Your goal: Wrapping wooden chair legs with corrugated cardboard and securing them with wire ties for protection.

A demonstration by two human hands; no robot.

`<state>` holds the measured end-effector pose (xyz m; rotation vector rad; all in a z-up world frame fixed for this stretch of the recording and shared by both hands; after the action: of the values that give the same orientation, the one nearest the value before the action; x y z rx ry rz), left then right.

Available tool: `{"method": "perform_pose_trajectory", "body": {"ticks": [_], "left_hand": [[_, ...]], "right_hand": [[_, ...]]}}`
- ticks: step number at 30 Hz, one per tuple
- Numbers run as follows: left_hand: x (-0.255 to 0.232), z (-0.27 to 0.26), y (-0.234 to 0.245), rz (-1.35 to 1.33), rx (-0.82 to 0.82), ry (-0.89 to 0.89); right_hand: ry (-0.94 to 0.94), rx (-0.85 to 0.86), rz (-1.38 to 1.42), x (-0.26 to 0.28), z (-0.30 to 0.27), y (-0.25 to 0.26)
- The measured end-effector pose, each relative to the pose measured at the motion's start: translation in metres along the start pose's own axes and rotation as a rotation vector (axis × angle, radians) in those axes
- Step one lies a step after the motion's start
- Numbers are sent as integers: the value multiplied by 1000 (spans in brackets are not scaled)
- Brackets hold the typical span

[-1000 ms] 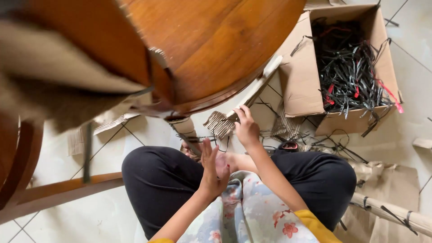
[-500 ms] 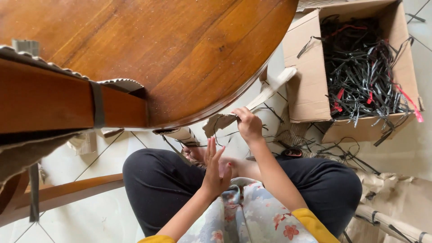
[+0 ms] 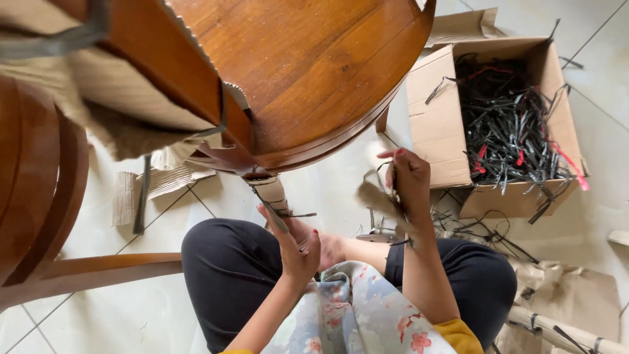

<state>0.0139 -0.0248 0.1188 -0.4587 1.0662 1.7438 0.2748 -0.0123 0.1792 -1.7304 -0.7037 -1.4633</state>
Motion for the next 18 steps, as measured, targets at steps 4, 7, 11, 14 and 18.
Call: {"method": "perform_pose_trajectory", "body": {"ticks": [4, 7, 11, 14, 18], "left_hand": [[-13, 11, -1, 25, -15, 15], [-19, 19, 0, -77, -189, 155], [13, 14, 1, 90, 69, 59], [-21, 36, -11, 633, 15, 164], [12, 24, 1, 138, 54, 58]], "right_hand": [[-31, 52, 301, 12, 17, -7], [-32, 48, 290, 21, 32, -8], [-30, 39, 268, 39, 66, -8], [-26, 25, 248, 51, 89, -10], [-10, -3, 229, 63, 110, -18]]}}
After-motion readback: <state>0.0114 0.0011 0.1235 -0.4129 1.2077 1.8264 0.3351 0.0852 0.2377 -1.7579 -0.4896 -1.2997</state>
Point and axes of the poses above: each hand's wrist, its own z-axis towards the middle knuckle, its own y-axis out of the back of the hand, x = y × z, the point moved 2 cm from there along z, towards the middle knuckle, and after that the axes turned 12 degrees about z, right-handed, at the moved point
